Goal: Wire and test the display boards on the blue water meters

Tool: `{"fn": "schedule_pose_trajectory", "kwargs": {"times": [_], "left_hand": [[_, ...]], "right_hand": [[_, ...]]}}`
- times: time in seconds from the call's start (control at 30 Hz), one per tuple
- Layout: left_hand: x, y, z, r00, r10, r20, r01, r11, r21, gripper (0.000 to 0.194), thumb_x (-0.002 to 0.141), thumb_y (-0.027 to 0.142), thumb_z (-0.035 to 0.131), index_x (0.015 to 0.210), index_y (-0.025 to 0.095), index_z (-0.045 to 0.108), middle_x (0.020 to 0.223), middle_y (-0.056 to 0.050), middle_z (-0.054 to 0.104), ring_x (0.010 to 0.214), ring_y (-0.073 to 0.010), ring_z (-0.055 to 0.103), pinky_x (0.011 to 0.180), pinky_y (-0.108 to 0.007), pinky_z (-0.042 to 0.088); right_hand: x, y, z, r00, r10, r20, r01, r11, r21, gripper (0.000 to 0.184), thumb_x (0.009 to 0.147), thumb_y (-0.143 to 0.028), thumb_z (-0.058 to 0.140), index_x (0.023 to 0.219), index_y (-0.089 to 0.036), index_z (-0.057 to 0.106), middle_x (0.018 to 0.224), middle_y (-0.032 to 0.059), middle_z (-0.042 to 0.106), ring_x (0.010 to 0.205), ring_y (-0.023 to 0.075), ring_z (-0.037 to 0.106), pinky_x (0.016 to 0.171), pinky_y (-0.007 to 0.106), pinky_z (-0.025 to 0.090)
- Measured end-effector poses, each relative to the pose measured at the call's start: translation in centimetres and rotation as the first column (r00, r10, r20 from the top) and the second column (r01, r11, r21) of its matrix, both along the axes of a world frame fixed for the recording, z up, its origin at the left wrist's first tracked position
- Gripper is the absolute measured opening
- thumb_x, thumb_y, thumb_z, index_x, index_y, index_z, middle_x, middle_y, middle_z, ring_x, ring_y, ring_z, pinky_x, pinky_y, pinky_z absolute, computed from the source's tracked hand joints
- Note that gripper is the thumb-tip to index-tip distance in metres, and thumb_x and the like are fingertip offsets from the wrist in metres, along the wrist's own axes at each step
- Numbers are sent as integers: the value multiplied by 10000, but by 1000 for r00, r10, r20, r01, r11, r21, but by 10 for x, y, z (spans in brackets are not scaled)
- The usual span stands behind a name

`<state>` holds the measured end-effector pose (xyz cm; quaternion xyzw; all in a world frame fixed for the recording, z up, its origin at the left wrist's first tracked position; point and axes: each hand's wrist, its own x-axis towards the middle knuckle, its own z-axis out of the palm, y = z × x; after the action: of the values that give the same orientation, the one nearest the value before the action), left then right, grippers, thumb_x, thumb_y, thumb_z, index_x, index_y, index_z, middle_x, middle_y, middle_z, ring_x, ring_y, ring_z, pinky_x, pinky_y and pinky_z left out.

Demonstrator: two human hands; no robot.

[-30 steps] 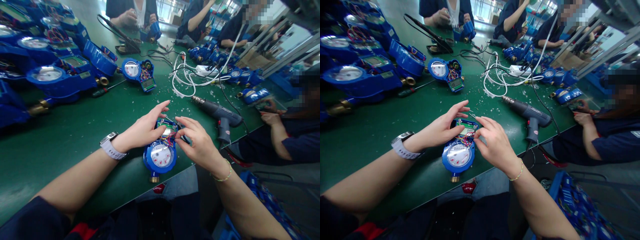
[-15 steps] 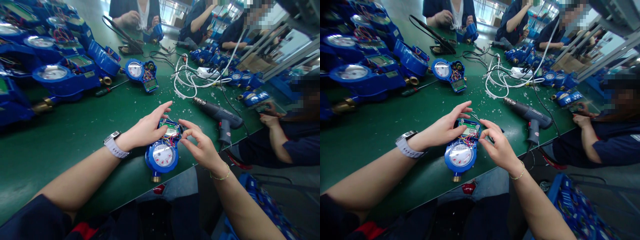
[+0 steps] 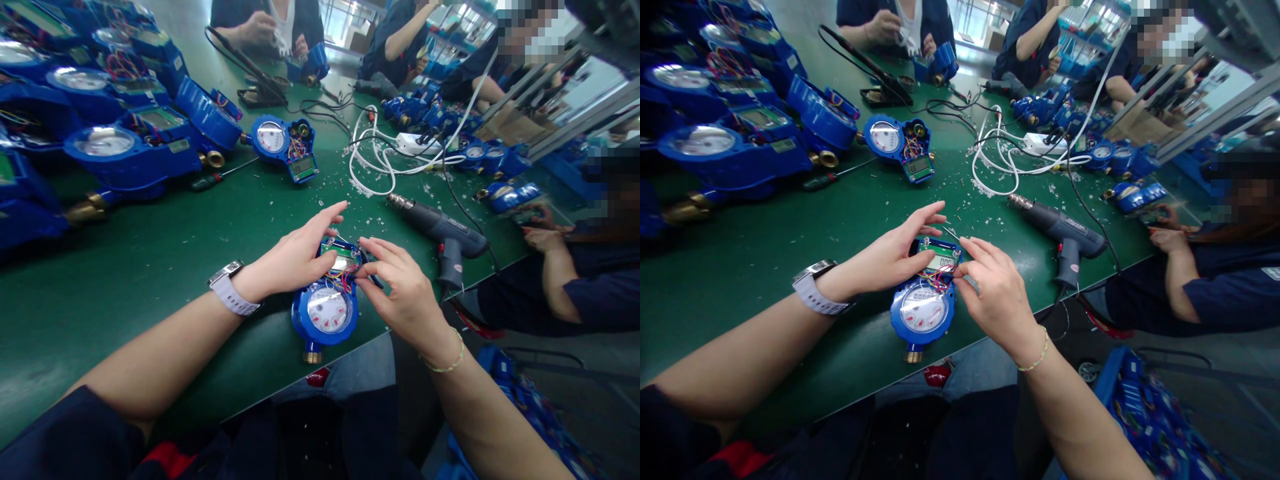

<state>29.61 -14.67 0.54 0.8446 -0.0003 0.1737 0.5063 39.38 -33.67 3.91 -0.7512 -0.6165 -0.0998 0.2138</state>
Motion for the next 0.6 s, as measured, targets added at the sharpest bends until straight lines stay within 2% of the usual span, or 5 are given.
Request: {"fn": "schedule_pose_trajectory", "kwargs": {"times": [0.13,0.27,0.47,0.6], "left_hand": [[0,-1,0,1000,2,16,-2,1000,5,760,823,153,532,1515,233,227,1456,-141,473,1218,-271,578,1042,-475,469],[-1,-1,1,1000,-1,6,1,1000,-7,765,819,156,539,1514,236,230,1461,-140,469,1223,-274,573,1039,-475,470],[0,-1,1,1000,1,14,-1,1000,-20,767,815,152,540,1515,229,235,1457,-145,471,1224,-275,570,1042,-475,466],[0,-1,-1,999,3,38,-2,1000,-20,760,817,148,540,1510,247,246,1445,-136,483,1207,-266,582,1029,-463,474]], "right_hand": [[-7,3,8,989,-49,140,64,992,-104,73,881,-140,592,818,-147,630,1233,154,655,1199,329,574,983,526,499],[-9,6,11,987,-45,156,68,987,-148,89,890,-119,539,834,-146,603,1243,166,643,1219,323,560,989,520,499],[0,5,6,1000,-7,-18,3,983,-186,61,873,-138,529,872,-190,563,1319,159,589,1309,308,478,1055,554,437],[6,4,1,971,9,-239,-53,982,-179,59,887,-154,503,870,-206,525,1384,152,531,1373,279,400,1105,566,368]]}}
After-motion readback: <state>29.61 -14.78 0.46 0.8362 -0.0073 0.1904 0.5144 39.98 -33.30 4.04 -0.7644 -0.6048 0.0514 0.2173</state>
